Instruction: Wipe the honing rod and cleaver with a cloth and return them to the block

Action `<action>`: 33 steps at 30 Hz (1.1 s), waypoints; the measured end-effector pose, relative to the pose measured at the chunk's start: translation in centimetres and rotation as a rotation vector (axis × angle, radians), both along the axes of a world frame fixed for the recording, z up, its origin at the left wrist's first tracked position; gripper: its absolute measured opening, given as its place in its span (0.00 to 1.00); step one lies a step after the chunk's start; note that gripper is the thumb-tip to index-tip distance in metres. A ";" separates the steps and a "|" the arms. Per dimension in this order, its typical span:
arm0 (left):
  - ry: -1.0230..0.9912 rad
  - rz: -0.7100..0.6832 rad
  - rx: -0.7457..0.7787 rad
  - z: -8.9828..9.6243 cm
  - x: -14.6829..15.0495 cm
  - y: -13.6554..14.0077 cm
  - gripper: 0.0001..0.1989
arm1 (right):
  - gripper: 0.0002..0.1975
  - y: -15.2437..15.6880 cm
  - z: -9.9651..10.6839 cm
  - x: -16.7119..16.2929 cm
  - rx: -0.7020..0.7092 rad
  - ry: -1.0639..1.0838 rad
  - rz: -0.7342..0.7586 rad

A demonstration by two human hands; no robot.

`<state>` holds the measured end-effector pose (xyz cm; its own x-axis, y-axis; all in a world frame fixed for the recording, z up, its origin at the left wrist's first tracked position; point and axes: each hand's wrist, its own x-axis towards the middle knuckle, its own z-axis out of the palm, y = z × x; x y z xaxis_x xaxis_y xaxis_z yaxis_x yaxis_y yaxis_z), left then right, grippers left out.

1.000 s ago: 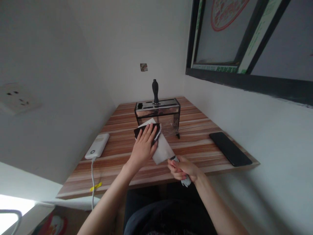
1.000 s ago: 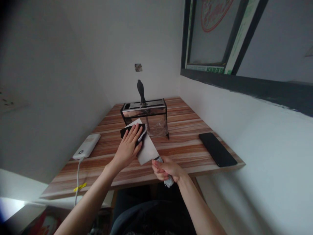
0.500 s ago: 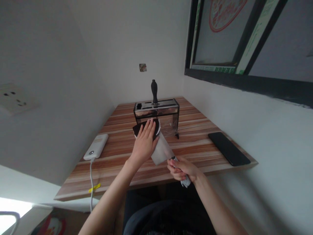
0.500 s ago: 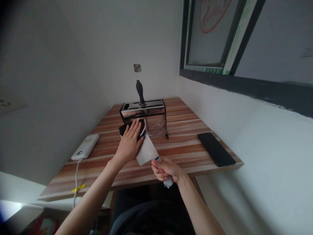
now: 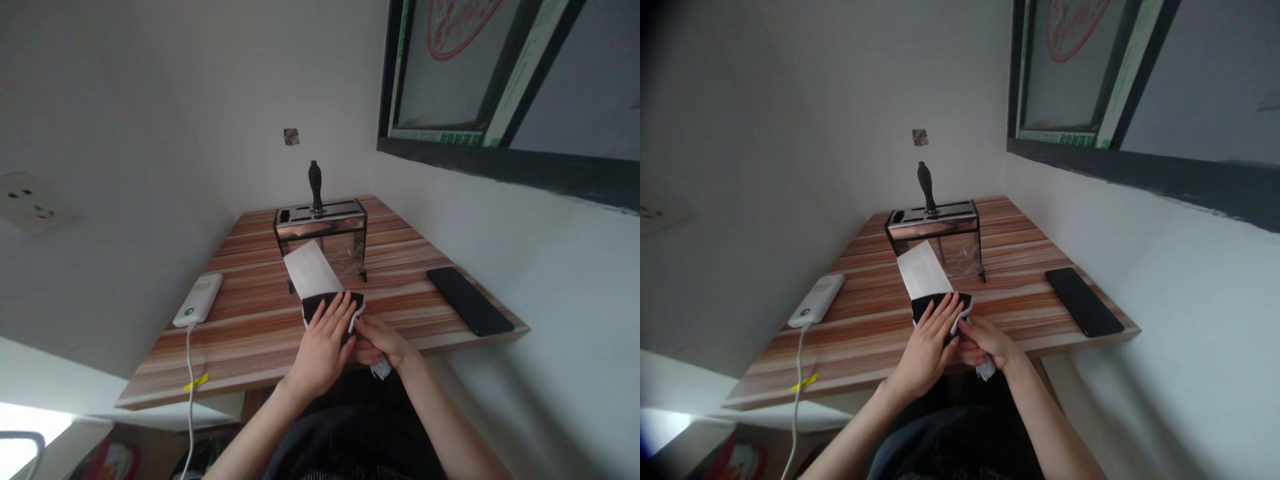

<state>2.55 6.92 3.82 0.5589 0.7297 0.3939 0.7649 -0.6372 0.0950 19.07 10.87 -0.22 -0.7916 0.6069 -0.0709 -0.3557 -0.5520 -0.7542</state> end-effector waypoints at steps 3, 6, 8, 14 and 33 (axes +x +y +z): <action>-0.055 -0.012 -0.038 -0.4 0.6 -0.9 0.30 | 0.25 -0.1 -0.5 0.0 0.034 -0.037 -0.073; -0.083 -0.038 -0.054 -0.7 0.7 -1.1 0.30 | 0.27 -0.2 -0.8 0.1 0.048 -0.070 -0.112; -0.092 -0.054 -0.054 -0.8 0.6 -1.1 0.30 | 0.27 -0.2 -0.8 0.2 0.056 -0.078 -0.135; -0.123 -0.127 -0.063 -0.8 0.0 -1.0 0.29 | 0.27 -0.2 -0.8 0.3 0.065 -0.053 -0.141; 0.078 0.008 0.056 0.7 -1.6 2.1 0.29 | 0.25 -0.1 1.0 0.1 0.004 -0.030 -0.002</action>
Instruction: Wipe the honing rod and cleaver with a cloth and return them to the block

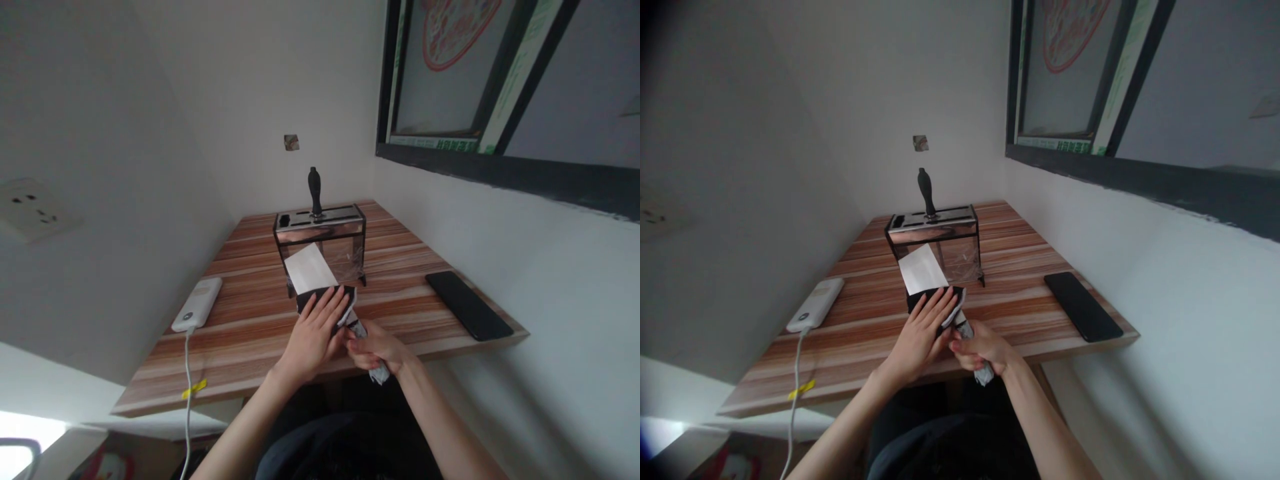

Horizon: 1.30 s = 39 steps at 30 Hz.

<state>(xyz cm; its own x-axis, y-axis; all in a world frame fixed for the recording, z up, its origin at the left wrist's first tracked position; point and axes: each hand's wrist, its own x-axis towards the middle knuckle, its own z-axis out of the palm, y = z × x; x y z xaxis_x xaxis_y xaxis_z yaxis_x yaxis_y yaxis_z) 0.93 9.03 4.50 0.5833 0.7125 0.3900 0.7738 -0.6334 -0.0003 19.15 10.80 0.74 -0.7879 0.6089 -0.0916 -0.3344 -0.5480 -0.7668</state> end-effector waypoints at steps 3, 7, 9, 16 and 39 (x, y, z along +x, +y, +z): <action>-0.001 0.011 0.009 0.6 -0.1 0.5 0.29 | 0.25 -0.1 0.2 0.0 -0.015 0.005 -0.009; -0.005 0.039 0.023 0.7 0.5 0.2 0.29 | 0.24 -0.2 0.3 -0.1 -0.023 -0.007 -0.029; -0.007 0.040 0.021 0.3 0.7 -0.4 0.30 | 0.24 -0.2 0.3 -0.1 -0.005 -0.019 -0.027; 0.063 -0.027 -0.026 0.0 -0.8 -2.0 0.31 | 0.23 -0.1 0.1 0.0 0.027 0.001 0.022; -0.059 0.216 0.222 5.0 -3.9 4.3 0.29 | 0.23 -0.7 0.5 0.3 0.076 -0.035 0.107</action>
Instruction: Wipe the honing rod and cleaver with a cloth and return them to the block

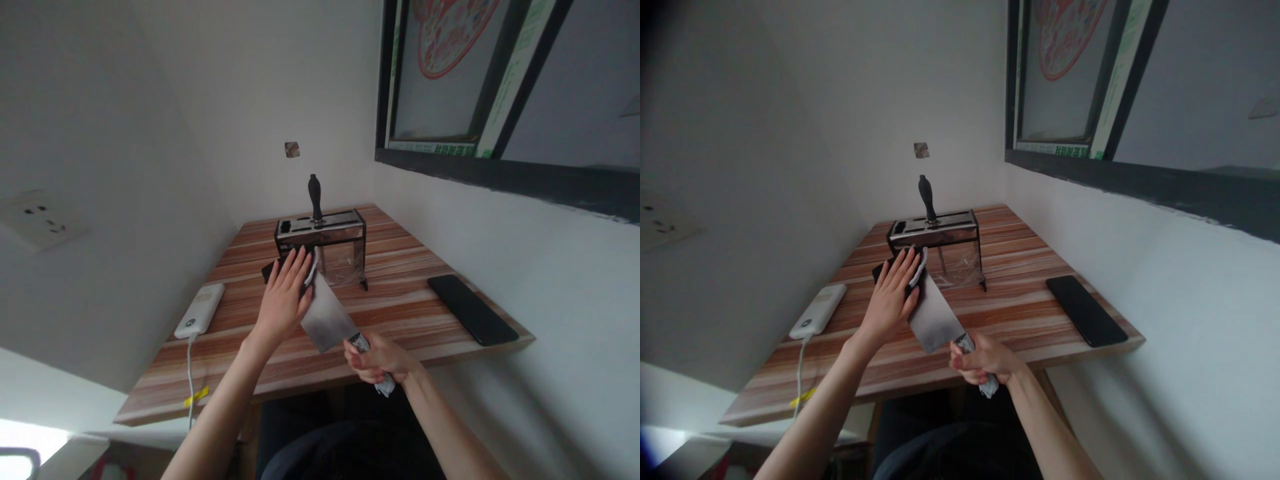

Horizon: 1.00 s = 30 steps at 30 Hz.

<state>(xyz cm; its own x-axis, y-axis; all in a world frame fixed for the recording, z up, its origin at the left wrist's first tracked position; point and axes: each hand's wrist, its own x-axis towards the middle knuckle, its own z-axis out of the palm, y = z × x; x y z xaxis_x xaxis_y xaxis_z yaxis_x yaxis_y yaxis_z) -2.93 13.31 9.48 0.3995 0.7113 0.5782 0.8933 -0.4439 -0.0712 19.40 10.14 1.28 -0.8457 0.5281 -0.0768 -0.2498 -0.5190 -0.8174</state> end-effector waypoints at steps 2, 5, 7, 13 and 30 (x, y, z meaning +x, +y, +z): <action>-0.013 0.015 -0.001 0.2 0.2 0.2 0.29 | 0.23 0.0 0.0 0.0 -0.005 -0.001 -0.002; -0.039 0.029 0.006 0.0 0.7 0.2 0.29 | 0.23 0.0 -0.1 0.0 -0.010 0.001 -0.001; -0.053 0.028 0.011 -0.4 1.0 0.0 0.29 | 0.23 0.0 -0.1 0.0 -0.013 0.004 0.004; -0.009 -0.045 -0.049 -2.2 1.8 -1.7 0.30 | 0.22 0.1 0.0 0.1 -0.040 0.004 -0.013; 0.183 -0.270 -0.114 -5.8 4.2 -6.5 0.32 | 0.22 0.2 -0.6 0.1 0.033 -0.069 -0.079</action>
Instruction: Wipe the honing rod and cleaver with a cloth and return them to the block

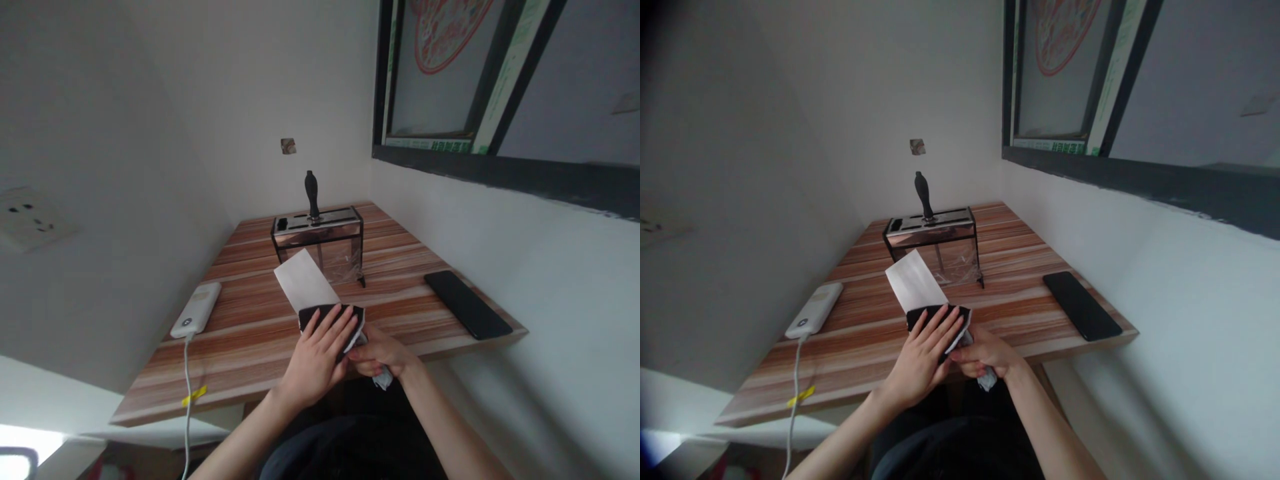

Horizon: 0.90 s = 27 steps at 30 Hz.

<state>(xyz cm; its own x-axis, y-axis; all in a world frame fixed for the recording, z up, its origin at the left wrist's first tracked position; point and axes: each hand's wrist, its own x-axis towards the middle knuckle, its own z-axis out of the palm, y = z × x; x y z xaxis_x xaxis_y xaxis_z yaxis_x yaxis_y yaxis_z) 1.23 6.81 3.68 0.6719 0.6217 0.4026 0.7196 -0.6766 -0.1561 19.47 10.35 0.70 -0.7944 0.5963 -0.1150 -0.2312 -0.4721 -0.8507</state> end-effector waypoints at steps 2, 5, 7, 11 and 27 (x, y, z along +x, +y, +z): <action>0.033 -0.020 0.004 0.1 -0.3 0.2 0.33 | 0.22 0.0 0.1 0.0 -0.009 0.001 -0.003; 0.066 -0.030 0.006 0.3 -0.6 0.6 0.32 | 0.22 0.0 0.1 -0.1 -0.013 0.005 -0.008; 0.081 -0.029 0.005 0.5 -0.7 0.7 0.32 | 0.22 0.0 -0.1 -0.1 -0.023 0.009 -0.014; 0.104 -0.033 -0.008 1.1 -0.9 1.0 0.32 | 0.22 0.2 -0.3 -0.1 -0.035 0.005 -0.013; 0.005 0.070 0.034 1.8 -3.0 4.3 0.30 | 0.20 0.1 0.7 -0.2 -0.089 0.132 0.042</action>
